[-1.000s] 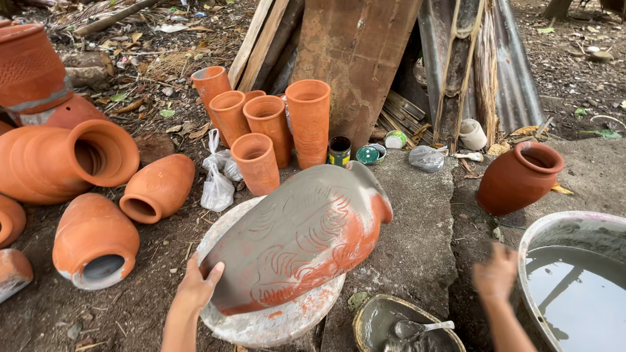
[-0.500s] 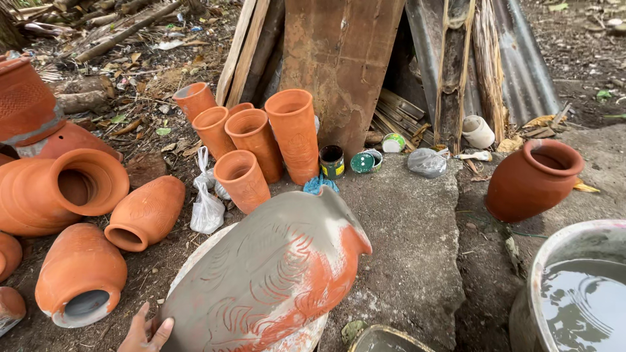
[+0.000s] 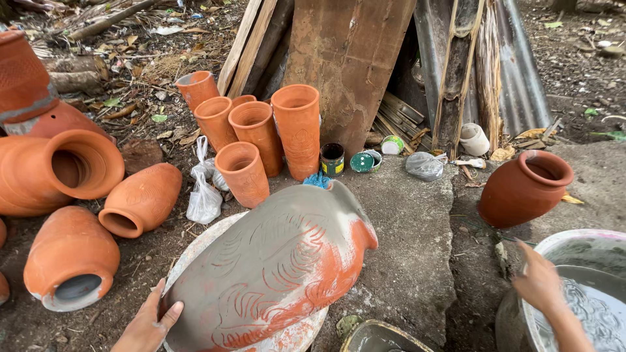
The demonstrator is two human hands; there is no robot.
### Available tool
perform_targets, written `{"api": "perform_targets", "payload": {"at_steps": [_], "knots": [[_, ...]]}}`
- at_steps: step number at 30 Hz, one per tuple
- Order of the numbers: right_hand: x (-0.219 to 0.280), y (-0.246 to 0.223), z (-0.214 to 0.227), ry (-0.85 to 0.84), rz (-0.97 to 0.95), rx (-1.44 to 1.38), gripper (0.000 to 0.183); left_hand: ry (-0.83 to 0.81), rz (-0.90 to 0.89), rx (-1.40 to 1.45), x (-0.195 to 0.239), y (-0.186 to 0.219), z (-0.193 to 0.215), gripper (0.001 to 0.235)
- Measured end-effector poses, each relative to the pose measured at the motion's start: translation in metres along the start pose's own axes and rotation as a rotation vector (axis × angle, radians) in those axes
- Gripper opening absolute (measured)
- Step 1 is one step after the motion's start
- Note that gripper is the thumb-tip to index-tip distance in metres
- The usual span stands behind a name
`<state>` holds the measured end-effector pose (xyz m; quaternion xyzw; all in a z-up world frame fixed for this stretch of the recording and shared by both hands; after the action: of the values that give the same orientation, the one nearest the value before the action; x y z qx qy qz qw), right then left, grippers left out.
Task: The person applies a grey slip or clay mixture onto a red clay pot by hand and using a brush, then uses their fingers to smooth the surface and carve decorative patterns into the wet clay.
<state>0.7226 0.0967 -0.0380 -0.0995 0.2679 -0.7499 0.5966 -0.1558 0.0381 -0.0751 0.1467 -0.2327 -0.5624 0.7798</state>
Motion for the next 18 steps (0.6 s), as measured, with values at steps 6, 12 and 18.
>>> {"api": "perform_targets", "payload": {"at_steps": [6,12,18], "knots": [[0.011,-0.242,-0.014,-0.204,0.585,0.293,0.117,-0.011,0.014,-0.030,0.022,0.036,0.006,0.093],[0.008,-0.299,-0.030,-0.193,0.868,0.513,0.111,0.019,0.014,-0.045,0.029,0.048,0.006,0.094],[0.012,-0.293,-0.038,-0.259,0.951,0.808,0.103,0.036,-0.013,-0.051,0.022,0.039,0.000,0.096]]}}
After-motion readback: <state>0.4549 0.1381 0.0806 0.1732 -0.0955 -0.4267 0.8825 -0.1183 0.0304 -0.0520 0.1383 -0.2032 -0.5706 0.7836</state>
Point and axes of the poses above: each hand's wrist, its own x-axis away from the middle knuckle, its own z-axis out of the back of the hand, y = z × x, the point moved 1 cm from there along -x, towards the middle knuckle, and after that the axes turned 11 degrees about -x, right-handed, at the moved point
